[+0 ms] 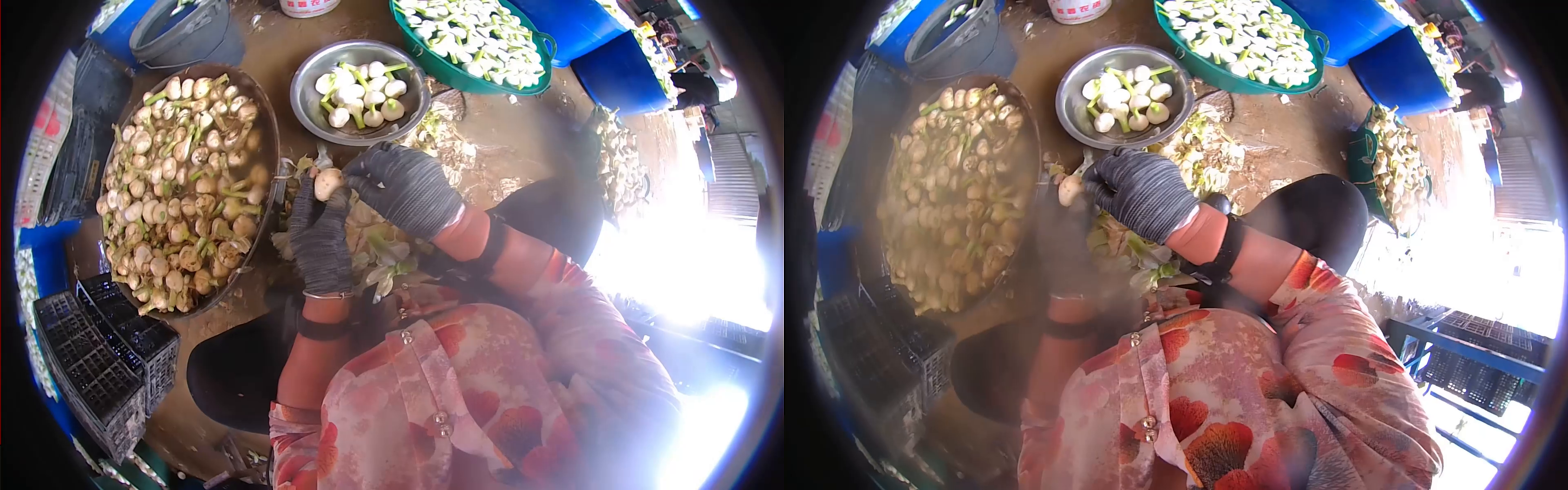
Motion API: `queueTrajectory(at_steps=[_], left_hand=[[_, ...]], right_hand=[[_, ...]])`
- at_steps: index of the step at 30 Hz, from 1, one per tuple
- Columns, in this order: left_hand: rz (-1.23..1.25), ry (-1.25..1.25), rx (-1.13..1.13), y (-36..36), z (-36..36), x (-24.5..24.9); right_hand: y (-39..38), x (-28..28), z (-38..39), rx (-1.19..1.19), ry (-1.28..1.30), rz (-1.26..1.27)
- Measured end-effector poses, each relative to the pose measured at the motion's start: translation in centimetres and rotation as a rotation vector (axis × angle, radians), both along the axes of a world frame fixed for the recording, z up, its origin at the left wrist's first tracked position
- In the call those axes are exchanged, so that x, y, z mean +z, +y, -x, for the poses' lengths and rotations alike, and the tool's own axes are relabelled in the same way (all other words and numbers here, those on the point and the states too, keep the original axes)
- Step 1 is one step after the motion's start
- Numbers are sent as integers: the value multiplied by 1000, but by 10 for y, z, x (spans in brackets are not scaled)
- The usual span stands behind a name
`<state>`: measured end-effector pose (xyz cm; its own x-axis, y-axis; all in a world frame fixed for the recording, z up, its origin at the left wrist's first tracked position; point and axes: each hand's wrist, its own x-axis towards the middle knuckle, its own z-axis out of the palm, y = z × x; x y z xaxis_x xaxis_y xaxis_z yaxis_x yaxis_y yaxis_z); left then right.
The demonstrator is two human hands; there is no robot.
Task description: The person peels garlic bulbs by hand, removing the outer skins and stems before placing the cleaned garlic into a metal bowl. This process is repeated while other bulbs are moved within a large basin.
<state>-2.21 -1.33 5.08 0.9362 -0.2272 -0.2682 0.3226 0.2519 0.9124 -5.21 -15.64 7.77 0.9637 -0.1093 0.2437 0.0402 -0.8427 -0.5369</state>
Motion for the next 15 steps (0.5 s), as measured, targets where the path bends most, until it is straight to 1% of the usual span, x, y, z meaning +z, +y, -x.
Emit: queueTrajectory(at_steps=[1, 3, 5, 7, 8, 10, 12, 13, 15], left_hand=[[-148, -123, -32, -1, 2, 2], [-443, -369, -92, -2, 4, 6], [-475, -508, -104, 1, 6, -9], [-309, -461, -131, 2, 6, -16], [-133, -343, -149, 3, 5, -18], [44, -152, -180, 3, 2, -12], [47, -13, -201, 5, -2, -2], [123, 22, -213, 5, -2, -3], [273, 94, -232, 8, -1, -4]], right_hand=[[1, 1, 2, -33, 65, 34], [1, -1, 3, -67, 58, 30], [1, -2, 4, -87, 86, 7], [-1, 2, 3, -97, 144, -33], [-3, 5, 1, -98, 206, -90], [-7, 10, -2, -98, 327, -206], [-11, 9, -2, -38, 336, -312], [-14, 7, -1, -9, 340, -365], [-21, -4, -1, -110, 357, -661]])
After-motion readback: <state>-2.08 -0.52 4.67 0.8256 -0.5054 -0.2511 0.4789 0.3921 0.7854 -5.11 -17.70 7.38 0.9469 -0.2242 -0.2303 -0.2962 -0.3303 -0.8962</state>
